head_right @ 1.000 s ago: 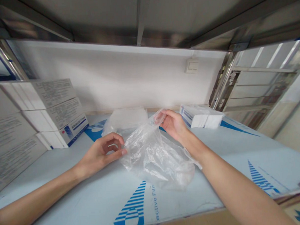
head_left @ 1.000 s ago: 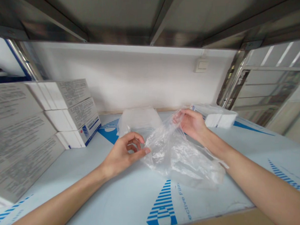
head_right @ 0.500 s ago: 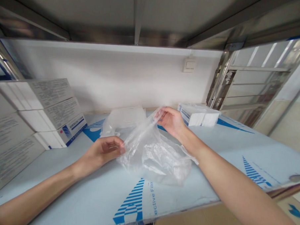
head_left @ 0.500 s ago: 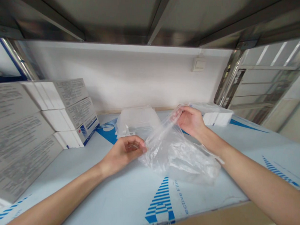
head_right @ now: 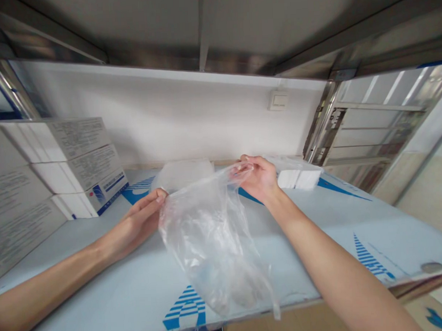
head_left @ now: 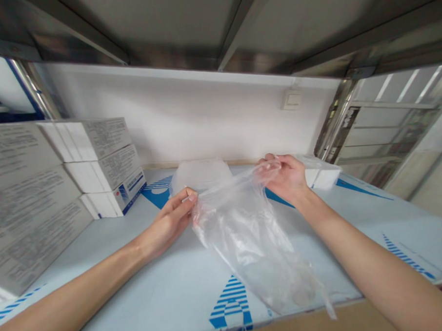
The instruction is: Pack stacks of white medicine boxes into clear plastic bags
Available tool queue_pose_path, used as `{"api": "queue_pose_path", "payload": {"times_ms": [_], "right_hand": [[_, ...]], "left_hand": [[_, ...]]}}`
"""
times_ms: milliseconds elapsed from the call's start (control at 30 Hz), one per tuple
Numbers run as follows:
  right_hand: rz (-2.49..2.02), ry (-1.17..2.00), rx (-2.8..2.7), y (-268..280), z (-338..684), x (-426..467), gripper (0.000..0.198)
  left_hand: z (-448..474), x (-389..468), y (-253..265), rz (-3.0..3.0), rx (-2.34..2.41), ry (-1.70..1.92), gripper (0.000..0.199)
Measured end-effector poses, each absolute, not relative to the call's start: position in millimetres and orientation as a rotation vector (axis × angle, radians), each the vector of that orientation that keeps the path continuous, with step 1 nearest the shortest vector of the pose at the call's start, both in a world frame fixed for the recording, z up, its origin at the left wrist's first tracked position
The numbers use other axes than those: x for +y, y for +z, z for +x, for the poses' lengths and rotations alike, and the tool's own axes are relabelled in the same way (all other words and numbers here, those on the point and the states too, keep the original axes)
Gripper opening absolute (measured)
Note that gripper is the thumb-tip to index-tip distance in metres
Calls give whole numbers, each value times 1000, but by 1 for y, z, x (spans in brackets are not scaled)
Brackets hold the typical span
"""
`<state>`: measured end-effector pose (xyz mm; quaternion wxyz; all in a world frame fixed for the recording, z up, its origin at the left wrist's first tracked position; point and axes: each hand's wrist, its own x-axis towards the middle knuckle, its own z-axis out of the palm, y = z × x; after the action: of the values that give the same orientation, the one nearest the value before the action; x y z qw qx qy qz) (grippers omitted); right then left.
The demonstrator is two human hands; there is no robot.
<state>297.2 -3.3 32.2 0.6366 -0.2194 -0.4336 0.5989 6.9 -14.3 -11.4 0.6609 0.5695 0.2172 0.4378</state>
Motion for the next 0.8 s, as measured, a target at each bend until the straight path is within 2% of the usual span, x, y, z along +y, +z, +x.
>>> {"api": "queue_pose_path", "payload": {"times_ms": [200, 367, 533, 700, 800], "right_hand": [[-455, 1311, -963, 35, 301, -5, 40], [-459, 1261, -974, 38, 309, -6, 26], [-476, 1192, -956, 41, 314, -4, 27], [-489, 1126, -937, 42, 316, -2, 25], [-592, 1019, -923, 38, 318, 5, 26]], "left_hand": [[3, -9, -13, 1495, 589, 874, 35], [-1, -16, -13, 1661, 518, 693, 35], [-3, -20, -6, 1671, 450, 731, 26], [-6, -13, 0, 1488, 493, 616, 23], [-3, -10, -2, 1326, 533, 765, 21]]}}
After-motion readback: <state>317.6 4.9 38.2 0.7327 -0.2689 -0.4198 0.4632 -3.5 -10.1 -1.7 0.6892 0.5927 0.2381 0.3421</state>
